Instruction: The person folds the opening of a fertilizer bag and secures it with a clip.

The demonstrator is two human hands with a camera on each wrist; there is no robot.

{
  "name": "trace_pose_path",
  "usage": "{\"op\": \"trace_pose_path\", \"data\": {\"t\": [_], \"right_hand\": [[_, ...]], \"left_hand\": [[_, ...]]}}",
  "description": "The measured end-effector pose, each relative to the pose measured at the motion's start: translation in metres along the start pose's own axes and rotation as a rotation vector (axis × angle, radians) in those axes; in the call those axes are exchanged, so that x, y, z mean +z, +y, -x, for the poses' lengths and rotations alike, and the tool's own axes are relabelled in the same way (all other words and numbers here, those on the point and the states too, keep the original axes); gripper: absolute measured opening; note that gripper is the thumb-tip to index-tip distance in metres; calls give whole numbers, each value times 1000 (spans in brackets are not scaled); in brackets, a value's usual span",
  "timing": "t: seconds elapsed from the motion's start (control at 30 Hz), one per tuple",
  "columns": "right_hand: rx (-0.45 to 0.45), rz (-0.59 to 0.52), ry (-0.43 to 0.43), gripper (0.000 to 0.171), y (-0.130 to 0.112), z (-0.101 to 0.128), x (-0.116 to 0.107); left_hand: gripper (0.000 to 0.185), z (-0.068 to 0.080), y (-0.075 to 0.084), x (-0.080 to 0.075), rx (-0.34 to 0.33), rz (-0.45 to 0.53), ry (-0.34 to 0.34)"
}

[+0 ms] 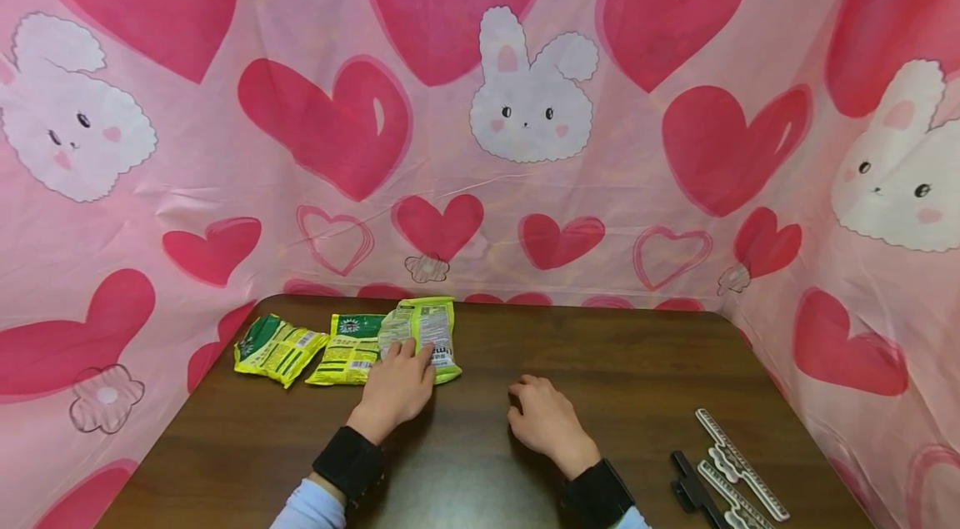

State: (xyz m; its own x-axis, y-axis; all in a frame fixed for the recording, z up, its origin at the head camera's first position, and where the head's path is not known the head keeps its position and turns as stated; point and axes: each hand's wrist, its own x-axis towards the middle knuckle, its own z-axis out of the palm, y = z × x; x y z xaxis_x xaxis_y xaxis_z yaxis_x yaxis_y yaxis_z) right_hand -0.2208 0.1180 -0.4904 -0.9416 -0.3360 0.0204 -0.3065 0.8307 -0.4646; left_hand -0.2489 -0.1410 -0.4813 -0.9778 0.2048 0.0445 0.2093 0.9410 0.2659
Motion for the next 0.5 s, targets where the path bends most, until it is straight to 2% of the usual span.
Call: {"op": "trace_pose_path", "data": {"t": [0.23,0.5], "right_hand": [[8,2,-7,33,0,-1,0],[13,-18,-51,36,0,0,-3]], "left_hand": [[55,1,1,0,-8,23,4],[51,5,2,1,11,19,14]]}}
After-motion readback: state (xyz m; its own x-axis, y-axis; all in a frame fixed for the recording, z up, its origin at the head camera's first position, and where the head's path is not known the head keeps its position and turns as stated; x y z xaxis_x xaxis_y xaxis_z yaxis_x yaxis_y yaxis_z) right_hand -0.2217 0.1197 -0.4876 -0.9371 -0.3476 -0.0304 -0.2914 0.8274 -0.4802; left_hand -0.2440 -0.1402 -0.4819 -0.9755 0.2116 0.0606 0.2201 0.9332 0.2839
